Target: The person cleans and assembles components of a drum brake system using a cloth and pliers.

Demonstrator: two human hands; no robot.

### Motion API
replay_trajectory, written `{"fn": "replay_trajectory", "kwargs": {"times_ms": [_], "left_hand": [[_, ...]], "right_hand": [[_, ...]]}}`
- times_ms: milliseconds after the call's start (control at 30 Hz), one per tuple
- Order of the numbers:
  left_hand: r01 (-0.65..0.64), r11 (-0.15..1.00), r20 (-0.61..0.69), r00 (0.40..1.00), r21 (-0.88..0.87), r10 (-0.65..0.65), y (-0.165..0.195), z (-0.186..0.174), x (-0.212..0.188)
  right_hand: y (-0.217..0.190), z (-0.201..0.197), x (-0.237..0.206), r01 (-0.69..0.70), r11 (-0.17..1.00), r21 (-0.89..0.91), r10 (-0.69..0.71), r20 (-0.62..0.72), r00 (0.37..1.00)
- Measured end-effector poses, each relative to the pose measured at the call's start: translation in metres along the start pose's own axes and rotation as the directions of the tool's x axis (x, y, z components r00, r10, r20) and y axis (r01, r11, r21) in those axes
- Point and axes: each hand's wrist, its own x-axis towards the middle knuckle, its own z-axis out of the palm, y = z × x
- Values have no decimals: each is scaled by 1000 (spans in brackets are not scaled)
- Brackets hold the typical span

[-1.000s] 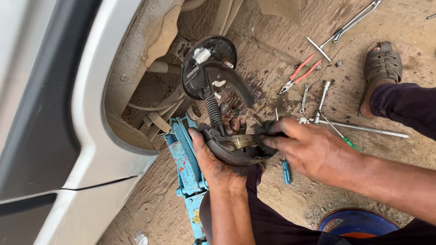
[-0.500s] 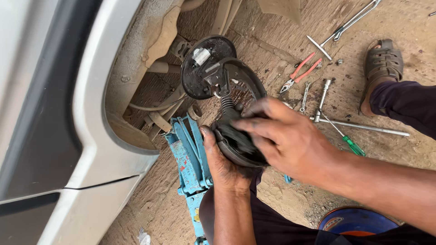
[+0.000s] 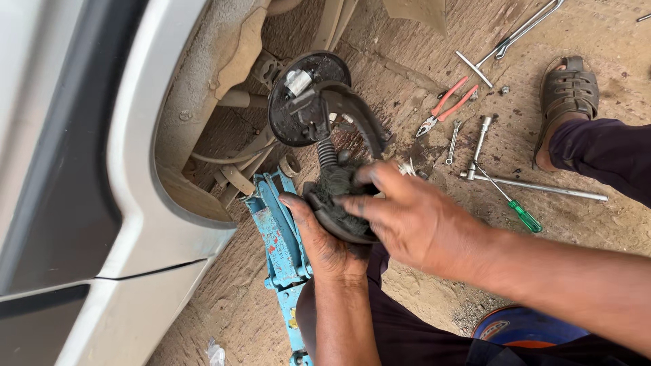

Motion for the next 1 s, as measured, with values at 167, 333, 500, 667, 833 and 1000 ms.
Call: {"fn": "replay_trajectory", "kwargs": {"times_ms": [167,333,500,667,833,1000], "left_hand": [[-75,989,194,976,-131,99,0,7,0],[-130,992,205,970,-11,129,2,8,-1],[-32,999,95,995,42,28,5,3,-3],[-110,989,211,973,98,87,4,2,-2],[-78,995,40,996,63,76,7,9,9],[-46,978,-3,999,204,47,14,11,22]], "right_hand": [[14,7,-23,-13,995,-99,31,176,984],[54,-10,-47,176,815,-552,134,476,869],[58,6,-14,-108,930,352,77,103,992],[67,-5,19,-425,834,352,250,445,860],[102,-9,22,-402,894,198,239,547,802],[104,22,14,-613,467,638,268,559,785]]}}
